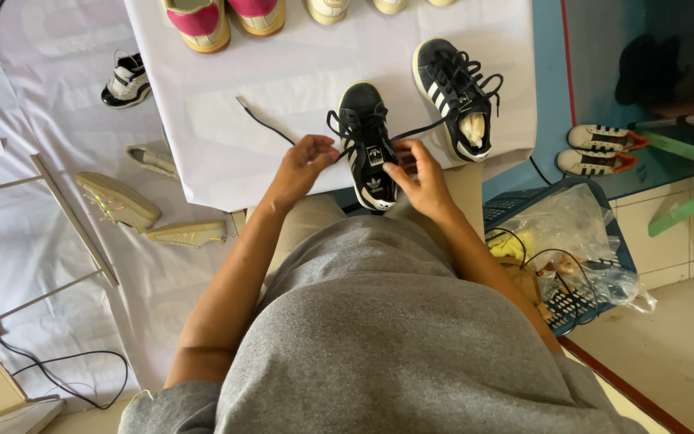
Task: A person is lacing and adjusting a pair of black sneakers while sitting on the floor, using their hands and a pen to help thread the laces.
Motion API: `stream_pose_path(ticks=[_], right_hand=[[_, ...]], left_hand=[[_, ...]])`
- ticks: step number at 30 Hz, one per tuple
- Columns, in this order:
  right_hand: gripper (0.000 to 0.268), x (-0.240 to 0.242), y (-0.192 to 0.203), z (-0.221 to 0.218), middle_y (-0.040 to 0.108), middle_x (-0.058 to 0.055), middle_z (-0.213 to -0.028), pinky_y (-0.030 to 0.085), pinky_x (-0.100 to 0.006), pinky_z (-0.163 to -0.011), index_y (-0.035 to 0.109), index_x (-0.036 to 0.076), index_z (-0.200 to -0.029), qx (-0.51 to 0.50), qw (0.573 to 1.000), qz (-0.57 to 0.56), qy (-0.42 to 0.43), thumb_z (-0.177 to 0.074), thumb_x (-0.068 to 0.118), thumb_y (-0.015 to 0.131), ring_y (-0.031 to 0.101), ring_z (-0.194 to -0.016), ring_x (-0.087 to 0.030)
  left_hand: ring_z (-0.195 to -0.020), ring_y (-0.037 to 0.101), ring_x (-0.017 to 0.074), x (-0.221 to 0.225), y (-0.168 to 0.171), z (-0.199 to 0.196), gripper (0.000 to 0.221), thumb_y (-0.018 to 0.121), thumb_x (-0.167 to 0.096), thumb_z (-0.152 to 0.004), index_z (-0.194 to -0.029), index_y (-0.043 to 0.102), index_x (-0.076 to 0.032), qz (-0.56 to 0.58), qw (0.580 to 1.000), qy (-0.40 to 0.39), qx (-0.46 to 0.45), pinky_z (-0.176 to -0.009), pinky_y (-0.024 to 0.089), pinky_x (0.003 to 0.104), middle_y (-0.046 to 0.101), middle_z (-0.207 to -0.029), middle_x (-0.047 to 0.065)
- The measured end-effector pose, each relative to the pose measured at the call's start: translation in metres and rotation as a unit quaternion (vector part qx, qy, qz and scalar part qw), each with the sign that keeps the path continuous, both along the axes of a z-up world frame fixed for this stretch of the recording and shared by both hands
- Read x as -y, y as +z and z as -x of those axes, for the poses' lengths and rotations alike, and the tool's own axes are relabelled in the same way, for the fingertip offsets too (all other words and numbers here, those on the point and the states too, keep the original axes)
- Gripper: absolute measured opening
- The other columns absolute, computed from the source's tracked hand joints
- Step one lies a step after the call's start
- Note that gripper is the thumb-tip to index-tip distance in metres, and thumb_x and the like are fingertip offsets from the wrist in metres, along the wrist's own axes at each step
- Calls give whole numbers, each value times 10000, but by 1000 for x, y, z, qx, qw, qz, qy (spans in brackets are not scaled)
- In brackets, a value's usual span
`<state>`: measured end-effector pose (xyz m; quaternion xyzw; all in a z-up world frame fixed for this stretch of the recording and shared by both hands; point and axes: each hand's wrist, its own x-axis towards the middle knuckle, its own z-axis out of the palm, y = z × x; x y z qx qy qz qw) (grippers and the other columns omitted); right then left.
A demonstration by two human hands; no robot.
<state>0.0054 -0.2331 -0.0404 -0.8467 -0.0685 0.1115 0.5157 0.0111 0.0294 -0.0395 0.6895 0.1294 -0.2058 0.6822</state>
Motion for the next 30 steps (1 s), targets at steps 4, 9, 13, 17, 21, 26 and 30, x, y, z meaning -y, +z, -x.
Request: stream_pose_path(ticks=[4, 9, 13, 17, 21, 26, 30], right_hand=[[348, -4, 12, -11, 690, -101, -1142, 582, -318, -823, 620, 100, -1249, -12, 993, -117, -31, -952, 199, 773, 667, -1001, -184], [117, 0, -1, -24, 722, -81, -1092, 586, -260, -757, 718, 64, -1111, 24, 985, -162, -47, -1021, 131, 684, 678, -943, -121], [118, 2, 24, -25, 744, -104, -1080, 596, -287, -789, 712, 47, -1090, 16, 978, -192, -76, -1043, 129, 641, 704, -949, -138], [128, 10, 25, -21, 752, -134, -1086, 603, -294, -812, 669, 34, -1082, -17, 970, -219, -99, -1063, 143, 605, 721, -962, -159], [139, 13, 19, -17, 746, -162, -1061, 615, -297, -811, 647, 28, -1090, -19, 962, -248, -110, -1064, 154, 594, 742, -934, -201], [143, 20, 18, -20, 743, -157, -1063, 607, -288, -850, 622, 47, -1097, -42, 953, -270, -128, -1067, 183, 587, 738, -949, -194], [131, 10, 25, -14, 732, -142, -1035, 600, -315, -854, 631, 28, -1094, -32, 951, -266, -154, -1039, 147, 629, 713, -937, -194]], left_hand=[[-857, 669, 182, 3, 12, 1, 246, 697, -326, -944, -1111, 708, -146, -103, 988, -109, 20, -834, 511, 353, 726, -870, 30], [-717, 606, 155, 4, 14, -1, 164, 656, -304, -957, -996, 738, -168, -126, 982, -133, 44, -715, 495, 313, 700, -738, 21], [-816, 641, 174, -4, 29, -2, 168, 627, -300, -968, -987, 725, -163, -128, 984, -121, 32, -787, 501, 342, 717, -818, 27], [-993, 690, 239, -8, 33, -3, 193, 613, -287, -998, -994, 715, -123, -110, 987, -116, 22, -913, 500, 403, 739, -916, 72], [-1035, 692, 243, -11, 37, -8, 210, 623, -306, -1006, -993, 710, -115, -113, 987, -106, 34, -942, 493, 413, 744, -940, 79], [-876, 630, 180, -12, 57, -8, 215, 676, -293, -984, -928, 703, -87, -115, 986, -102, 62, -838, 495, 362, 664, -799, 56], [-924, 633, 230, -15, 95, -5, 231, 673, -281, -969, -937, 712, -56, -100, 986, -123, 59, -897, 490, 418, 676, -842, 107]])
